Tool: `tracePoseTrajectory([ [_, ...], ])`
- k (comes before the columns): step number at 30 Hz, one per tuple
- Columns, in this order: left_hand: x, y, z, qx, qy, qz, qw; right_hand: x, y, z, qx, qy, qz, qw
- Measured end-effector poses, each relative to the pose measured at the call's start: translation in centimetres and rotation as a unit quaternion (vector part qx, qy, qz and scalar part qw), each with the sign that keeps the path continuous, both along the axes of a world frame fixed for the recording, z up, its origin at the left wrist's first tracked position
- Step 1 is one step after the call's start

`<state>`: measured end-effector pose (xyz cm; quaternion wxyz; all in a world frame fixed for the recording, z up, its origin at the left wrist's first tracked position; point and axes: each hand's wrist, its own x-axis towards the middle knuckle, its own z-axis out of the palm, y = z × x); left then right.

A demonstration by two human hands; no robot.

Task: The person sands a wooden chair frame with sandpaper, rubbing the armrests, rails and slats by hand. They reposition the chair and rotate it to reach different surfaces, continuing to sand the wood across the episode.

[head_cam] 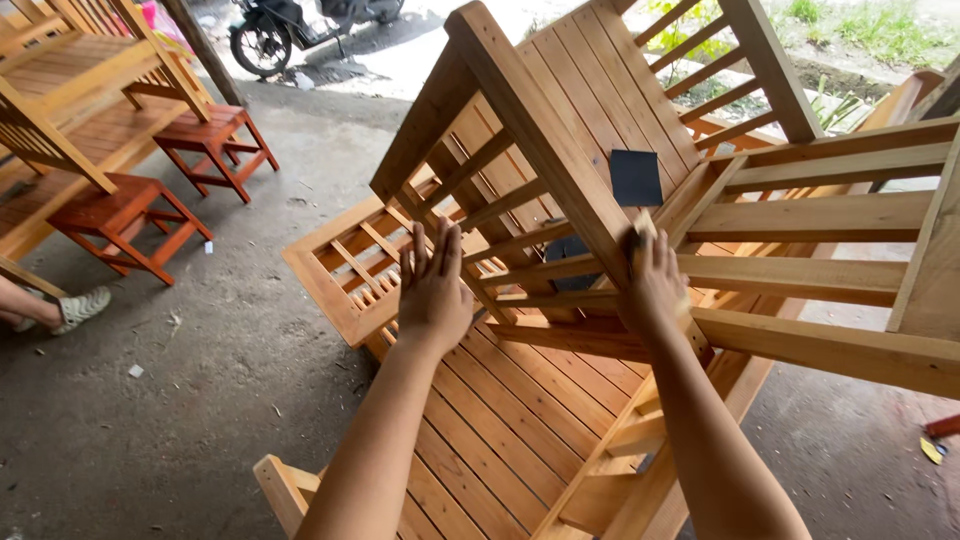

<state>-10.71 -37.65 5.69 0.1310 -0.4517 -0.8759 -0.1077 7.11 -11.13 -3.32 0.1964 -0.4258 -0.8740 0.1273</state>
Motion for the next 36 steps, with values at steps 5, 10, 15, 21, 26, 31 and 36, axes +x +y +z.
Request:
tracePoseTrajectory([
  [5, -0.7, 1.3, 0.0, -0.001, 0.0, 0.001, 1.0, -6.7, 1.0, 4.2, 0.06, 0.008, 0.037, 0.997],
  [10, -1.1, 2.2, 0.2, -0.028, 0.009, -0.016, 0.999, -0.4, -1.8, 0.7, 0.085, -0.039, -0.023, 0.995],
  [15, -1.7, 2.2, 0.3, -0.026, 0.006, -0.071, 0.997, -0.5, -1.7, 0.3, -0.01, -0.003, -0.11, 0.994],
  [21, -1.9, 1.7, -0.1, -0.009, -0.005, -0.137, 0.991, -3.5, -3.2, 0.4, 0.052, 0.038, -0.077, 0.995],
  [26, -2.2, 0.9, 0.4, 0.003, 0.045, -0.194, 0.98, 3.9, -7.2, 0.5, -0.036, 0.012, -0.169, 0.985],
  [31, -1.2, 2.4, 1.6, -0.006, 0.047, -0.222, 0.974, -0.6, -7.1, 3.5, -0.084, 0.034, -0.126, 0.988],
  [36, -0.7, 4.7, 2.3, 0.016, 0.064, -0.247, 0.967, -1.9, -7.3, 2.8, -0.025, 0.05, -0.13, 0.99],
])
